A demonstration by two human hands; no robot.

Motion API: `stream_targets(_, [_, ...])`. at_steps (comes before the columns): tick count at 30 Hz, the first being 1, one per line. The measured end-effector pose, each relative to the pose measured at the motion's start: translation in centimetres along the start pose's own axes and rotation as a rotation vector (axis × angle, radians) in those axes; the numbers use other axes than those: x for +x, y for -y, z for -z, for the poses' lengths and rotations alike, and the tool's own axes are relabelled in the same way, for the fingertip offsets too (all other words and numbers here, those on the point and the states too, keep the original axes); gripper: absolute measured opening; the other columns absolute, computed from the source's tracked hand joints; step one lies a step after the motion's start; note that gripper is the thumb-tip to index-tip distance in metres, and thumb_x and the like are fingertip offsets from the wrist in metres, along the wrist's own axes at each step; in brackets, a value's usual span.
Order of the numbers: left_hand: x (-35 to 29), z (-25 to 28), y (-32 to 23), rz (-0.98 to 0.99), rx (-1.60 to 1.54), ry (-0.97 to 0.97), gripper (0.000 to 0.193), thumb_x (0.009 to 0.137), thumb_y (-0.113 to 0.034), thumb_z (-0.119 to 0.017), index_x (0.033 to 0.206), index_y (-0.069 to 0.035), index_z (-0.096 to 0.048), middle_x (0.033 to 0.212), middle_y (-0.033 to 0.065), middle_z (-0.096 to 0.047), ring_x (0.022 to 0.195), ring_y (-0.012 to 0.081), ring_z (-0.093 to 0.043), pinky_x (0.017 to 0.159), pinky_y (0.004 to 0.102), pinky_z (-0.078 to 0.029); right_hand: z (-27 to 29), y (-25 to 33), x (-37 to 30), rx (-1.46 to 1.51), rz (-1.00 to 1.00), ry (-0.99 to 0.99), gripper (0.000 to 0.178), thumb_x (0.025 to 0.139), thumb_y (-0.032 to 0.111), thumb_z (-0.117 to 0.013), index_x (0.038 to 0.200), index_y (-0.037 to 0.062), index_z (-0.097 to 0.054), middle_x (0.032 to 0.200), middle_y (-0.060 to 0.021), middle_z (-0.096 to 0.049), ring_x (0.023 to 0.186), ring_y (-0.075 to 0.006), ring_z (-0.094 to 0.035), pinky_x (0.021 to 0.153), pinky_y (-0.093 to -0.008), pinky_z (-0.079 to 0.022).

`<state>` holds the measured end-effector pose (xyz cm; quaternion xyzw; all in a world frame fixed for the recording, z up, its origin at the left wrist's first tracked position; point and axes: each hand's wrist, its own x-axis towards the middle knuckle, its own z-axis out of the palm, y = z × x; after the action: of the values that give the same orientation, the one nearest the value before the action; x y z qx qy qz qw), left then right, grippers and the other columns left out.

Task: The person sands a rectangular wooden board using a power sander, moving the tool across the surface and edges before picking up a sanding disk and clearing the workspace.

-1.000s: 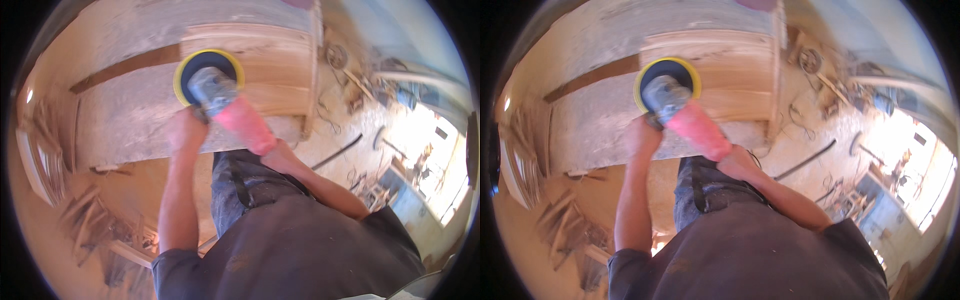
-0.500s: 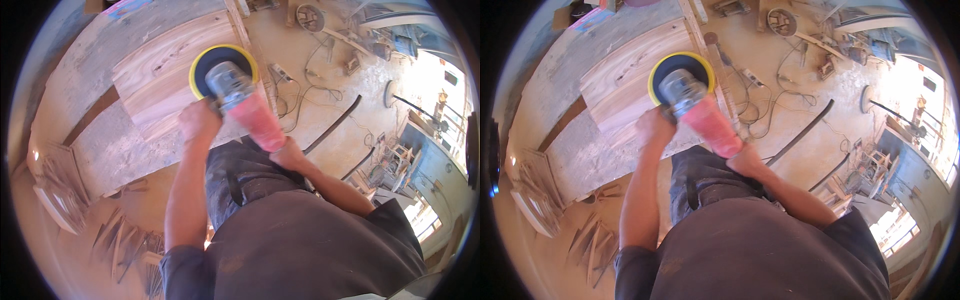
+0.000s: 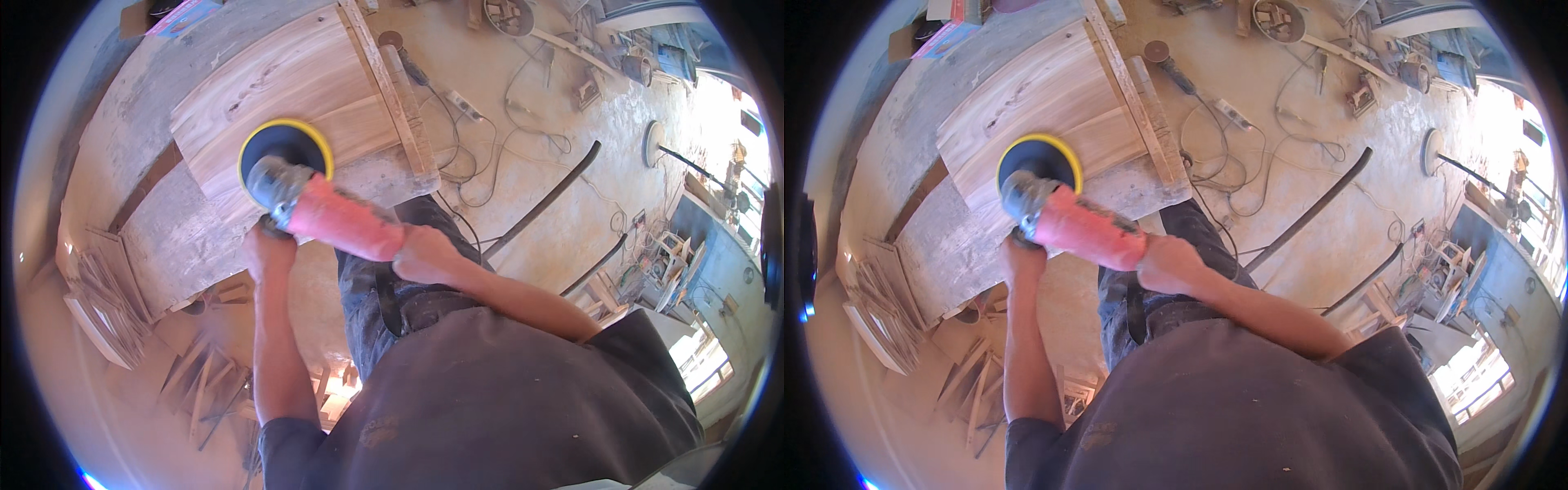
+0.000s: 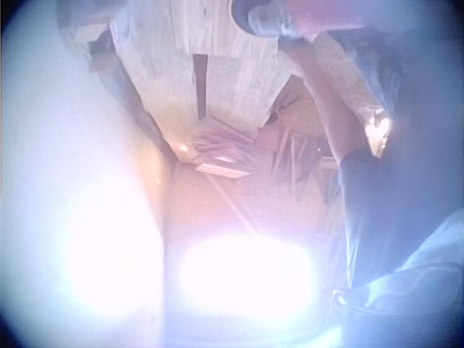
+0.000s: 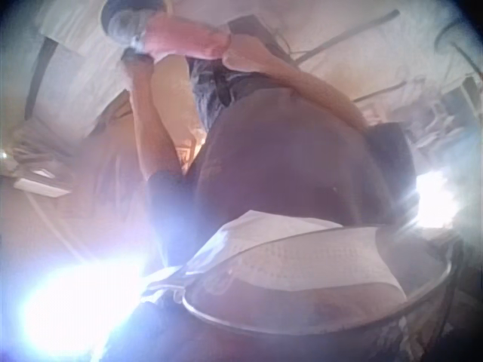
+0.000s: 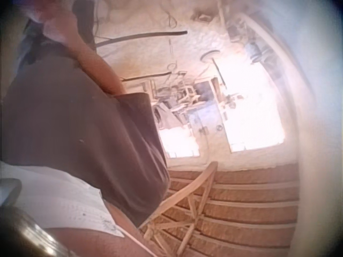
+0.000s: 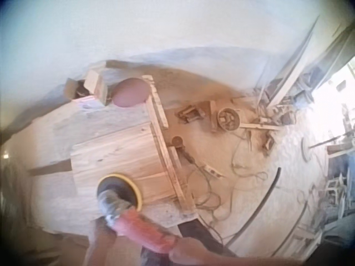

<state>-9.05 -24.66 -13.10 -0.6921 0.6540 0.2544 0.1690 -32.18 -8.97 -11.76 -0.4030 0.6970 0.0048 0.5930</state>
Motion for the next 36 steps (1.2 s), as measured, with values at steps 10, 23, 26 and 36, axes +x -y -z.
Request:
stream_targets(10, [-2.4,-0.4,-14.8,-0.300,0.177,0.214,0.027,0.089,-0.027,-0.060,0.107,-0.012,-0.074,0.101,0.0189,-0.073,0.098,0.0363,-0.071,0.086,0.0475,-0.056,2.6,-9.5,-5.7,0.216,-0.208,-0.169,0.033,0.073,0.015,-0.064,0.101,-0.0023,-0.070,0.095,-0.0282,-0.071,0.099,-0.0428,-0.069,0.087,-0.0463,-0.055])
stream_targets(23, [-3.3,-1.4,-3.4,0.005,0.095,0.069,0.023,0.078,-0.027,-0.074,0.095,-0.011,-0.074,0.092,0.0205,-0.074,0.092,0.0398,-0.071,0.081,0.0495,-0.055,-0.3,-4.5,-2.3,0.023,-0.052,0.007,0.037,0.076,0.016,-0.063,0.109,0.0005,-0.065,0.099,-0.0268,-0.071,0.097,-0.0432,-0.069,0.087,-0.0507,-0.055])
stream_targets(26, [-3.1,-1.6,-4.1,-0.057,0.117,0.079,0.025,0.080,-0.030,-0.072,0.098,-0.012,-0.074,0.093,0.0201,-0.074,0.093,0.0394,-0.071,0.082,0.0493,-0.055,0.0,-5.4,-2.9,0.050,-0.093,-0.026,0.036,0.076,0.016,-0.063,0.108,0.0008,-0.066,0.101,-0.0263,-0.070,0.099,-0.0429,-0.068,0.087,-0.0500,-0.054])
stream_targets(36, [-0.7,0.0,-18.4,-0.378,0.086,0.204,0.020,0.083,-0.018,-0.063,0.097,-0.008,-0.073,0.097,0.0182,-0.074,0.094,0.0360,-0.073,0.082,0.0456,-0.057,6.1,-10.0,-5.1,0.263,-0.252,-0.234,0.026,0.074,0.013,-0.066,0.093,-0.0039,-0.069,0.090,-0.0258,-0.072,0.095,-0.0383,-0.072,0.080,-0.0440,-0.055])
